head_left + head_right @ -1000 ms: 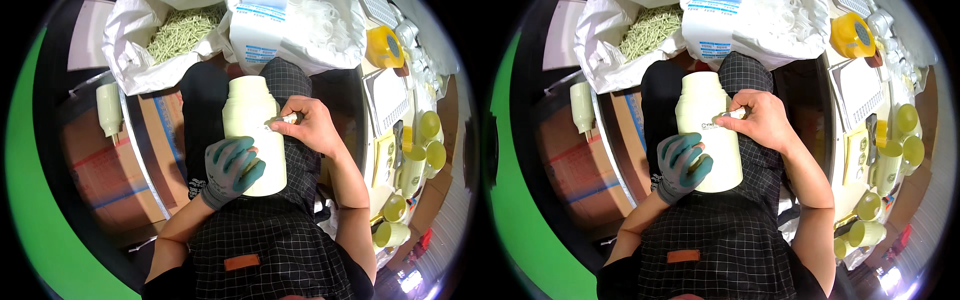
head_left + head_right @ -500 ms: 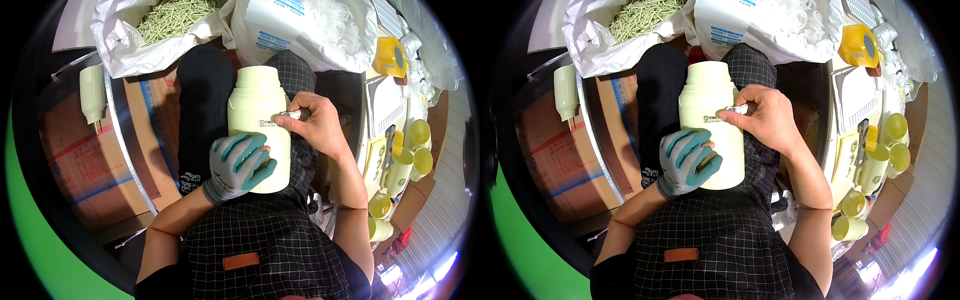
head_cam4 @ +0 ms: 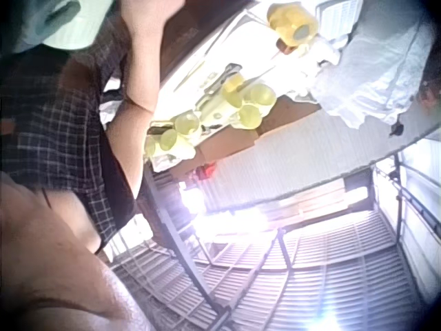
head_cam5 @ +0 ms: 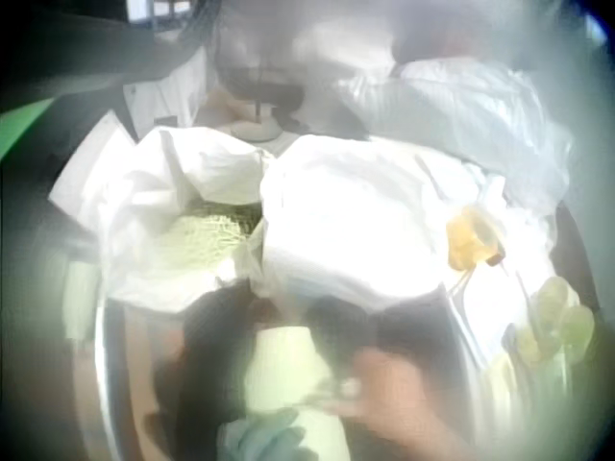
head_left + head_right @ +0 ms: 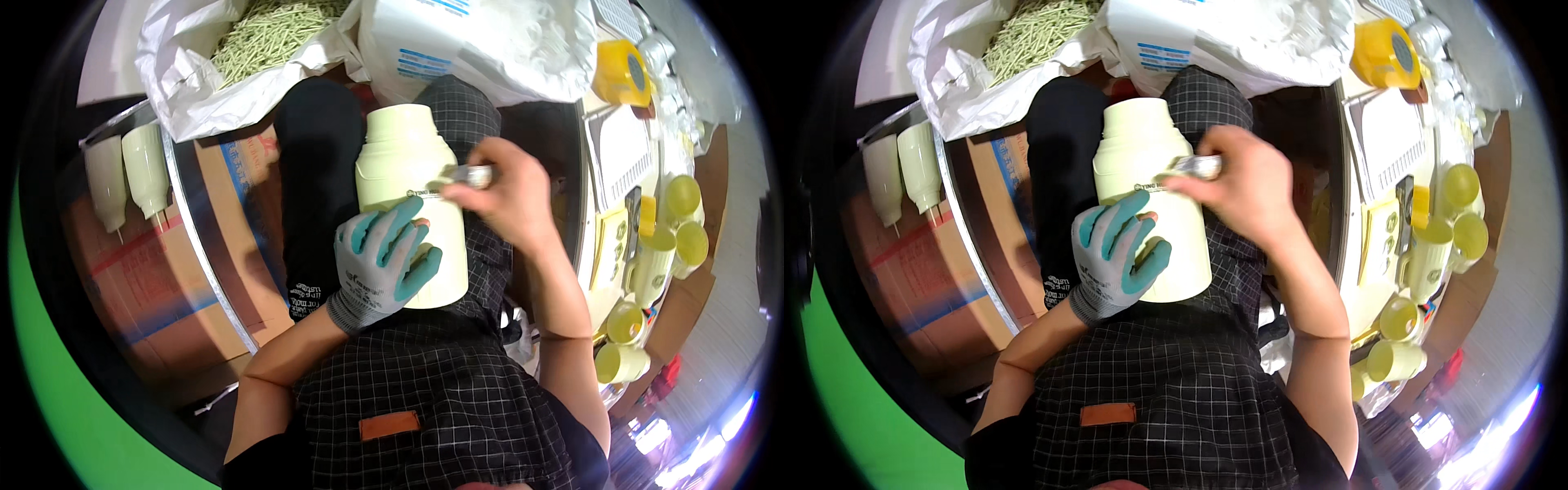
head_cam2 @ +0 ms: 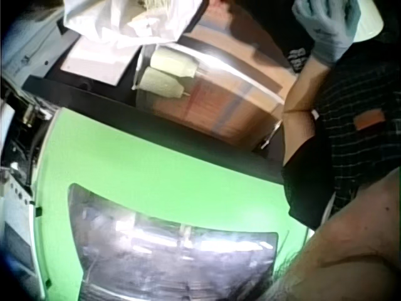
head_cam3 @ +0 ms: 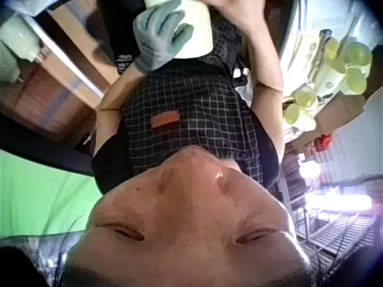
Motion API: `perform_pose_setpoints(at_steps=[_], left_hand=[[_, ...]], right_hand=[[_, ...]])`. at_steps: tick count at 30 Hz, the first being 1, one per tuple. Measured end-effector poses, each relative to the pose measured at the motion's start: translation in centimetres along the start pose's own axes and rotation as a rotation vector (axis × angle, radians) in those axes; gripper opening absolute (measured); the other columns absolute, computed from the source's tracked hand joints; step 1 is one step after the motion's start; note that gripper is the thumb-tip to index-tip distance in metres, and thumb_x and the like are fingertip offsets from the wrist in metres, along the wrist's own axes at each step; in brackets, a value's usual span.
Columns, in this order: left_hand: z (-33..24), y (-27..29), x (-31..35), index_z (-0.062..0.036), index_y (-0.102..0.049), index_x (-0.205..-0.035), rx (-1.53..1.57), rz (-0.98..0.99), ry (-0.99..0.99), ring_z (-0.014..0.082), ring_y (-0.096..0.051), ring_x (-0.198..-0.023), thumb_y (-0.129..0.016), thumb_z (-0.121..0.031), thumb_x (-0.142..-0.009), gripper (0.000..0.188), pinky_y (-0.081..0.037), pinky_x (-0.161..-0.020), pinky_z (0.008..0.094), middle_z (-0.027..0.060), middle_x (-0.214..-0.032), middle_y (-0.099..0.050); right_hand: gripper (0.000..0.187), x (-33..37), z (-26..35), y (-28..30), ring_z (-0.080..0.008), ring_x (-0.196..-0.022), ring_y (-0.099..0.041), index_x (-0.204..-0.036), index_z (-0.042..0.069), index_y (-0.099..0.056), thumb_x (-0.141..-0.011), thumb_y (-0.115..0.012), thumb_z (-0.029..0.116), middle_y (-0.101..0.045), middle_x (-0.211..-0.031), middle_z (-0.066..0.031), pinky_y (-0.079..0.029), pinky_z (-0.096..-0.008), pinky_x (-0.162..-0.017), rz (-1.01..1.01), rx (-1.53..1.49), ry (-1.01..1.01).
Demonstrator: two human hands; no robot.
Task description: The person applies labels and stickers to thermoses by hand, picking up individual jugs and placing them into a box after completion.
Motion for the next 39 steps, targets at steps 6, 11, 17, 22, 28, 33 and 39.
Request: perform_pose_setpoints(at_steps=[6, 11, 17, 22, 28, 33, 39], left_hand=[[2.9, 2.4, -4.0, -0.0054, -0.071, -0.133, 0.152, -0.138, -0.099, 0.0294, -0.069, -0.102, -0.088, -0.020, -0.089, 0.049, -0.055, -0.089, 0.0443, 0.0145, -0.133, -0.071], [10.2, 2.1, -12.8, 0.0022, -0.067, -0.143, 0.727, 0.260, 0.490, 0.0087, -0.063, -0.100, -0.072, -0.007, -0.104, 0.041, -0.052, -0.088, 0.0239, 0.0059, -0.128, -0.074], [13.5, 0.7, -14.4, 0.0041, -0.071, -0.132, 1.114, 0.531, 0.344, 0.0129, -0.066, -0.103, -0.069, -0.026, -0.109, 0.038, -0.052, -0.095, 0.0287, 0.0065, -0.119, -0.075], [8.0, -1.4, -15.9, 0.0001, -0.061, -0.146, -0.271, 0.238, 0.029, 0.0413, -0.058, -0.142, -0.078, -0.029, -0.101, 0.057, -0.047, -0.120, 0.0493, 0.0222, -0.155, -0.061], [-10.8, -8.9, -18.7, -0.0038, -0.064, -0.145, 0.084, 0.406, -0.703, 0.0424, -0.056, -0.143, -0.078, -0.031, -0.096, 0.058, -0.044, -0.123, 0.0539, 0.0217, -0.157, -0.058], [-23.0, -23.9, -16.3, -0.0080, -0.056, -0.159, -0.040, 0.610, -1.074, 0.0383, -0.035, -0.163, -0.061, -0.061, -0.104, 0.077, -0.021, -0.136, 0.0569, 0.0170, -0.172, -0.043], [-23.4, -31.0, -15.2, -0.0096, -0.058, -0.157, -0.034, 0.587, -1.054, 0.0347, -0.037, -0.161, -0.066, -0.061, -0.099, 0.077, -0.021, -0.135, 0.0572, 0.0128, -0.169, -0.048]], right_hand=[[0.045, 2.0, -2.3, -3.3, -0.0293, -0.092, -0.075, -0.097, 0.005, -0.068, -0.081, -0.094, 0.038, -0.074, -0.102, -0.0153, -0.059, -0.0420, -0.086, -0.078, -0.352, -0.159], [0.052, 6.6, 1.7, -4.8, -0.0281, -0.097, -0.065, -0.108, 0.002, -0.064, -0.082, -0.098, 0.031, -0.063, -0.105, -0.0113, -0.055, -0.0404, -0.087, -0.015, -0.728, 0.109], [0.018, 11.6, -3.0, -1.7, -0.0040, -0.080, -0.059, -0.123, 0.007, -0.064, -0.112, -0.070, 0.021, -0.065, -0.093, 0.0033, -0.050, -0.0231, -0.068, 0.027, -1.514, -0.072], [0.036, 18.7, -14.5, 4.1, -0.0196, -0.089, -0.077, -0.139, 0.006, -0.062, -0.105, -0.073, 0.010, -0.072, -0.110, -0.0079, -0.063, -0.0290, -0.063, -0.603, -1.455, -0.428], [0.016, 23.6, -25.6, 8.3, -0.0308, -0.100, -0.066, -0.110, 0.011, -0.082, -0.097, -0.080, 0.020, -0.070, -0.104, -0.0087, -0.056, -0.0429, -0.089, -1.040, 0.283, -0.570], [0.014, 23.6, -28.5, 7.3, -0.0322, -0.102, -0.064, -0.105, 0.012, -0.082, -0.093, -0.084, 0.019, -0.069, -0.103, -0.0073, -0.055, -0.0440, -0.087, -1.028, 0.360, -0.512], [0.020, 22.9, -29.9, 7.2, -0.0339, -0.105, -0.063, -0.110, 0.011, -0.081, -0.091, -0.083, 0.017, -0.068, -0.109, -0.0102, -0.055, -0.0448, -0.088, -0.979, 0.352, -0.526]])
Point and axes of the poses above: each hand's wrist, its own x-axis away from the middle knuckle, its own y-axis out of the back of the hand, z = x × y, the point moved 1 cm from there along -x, towards the middle knuckle
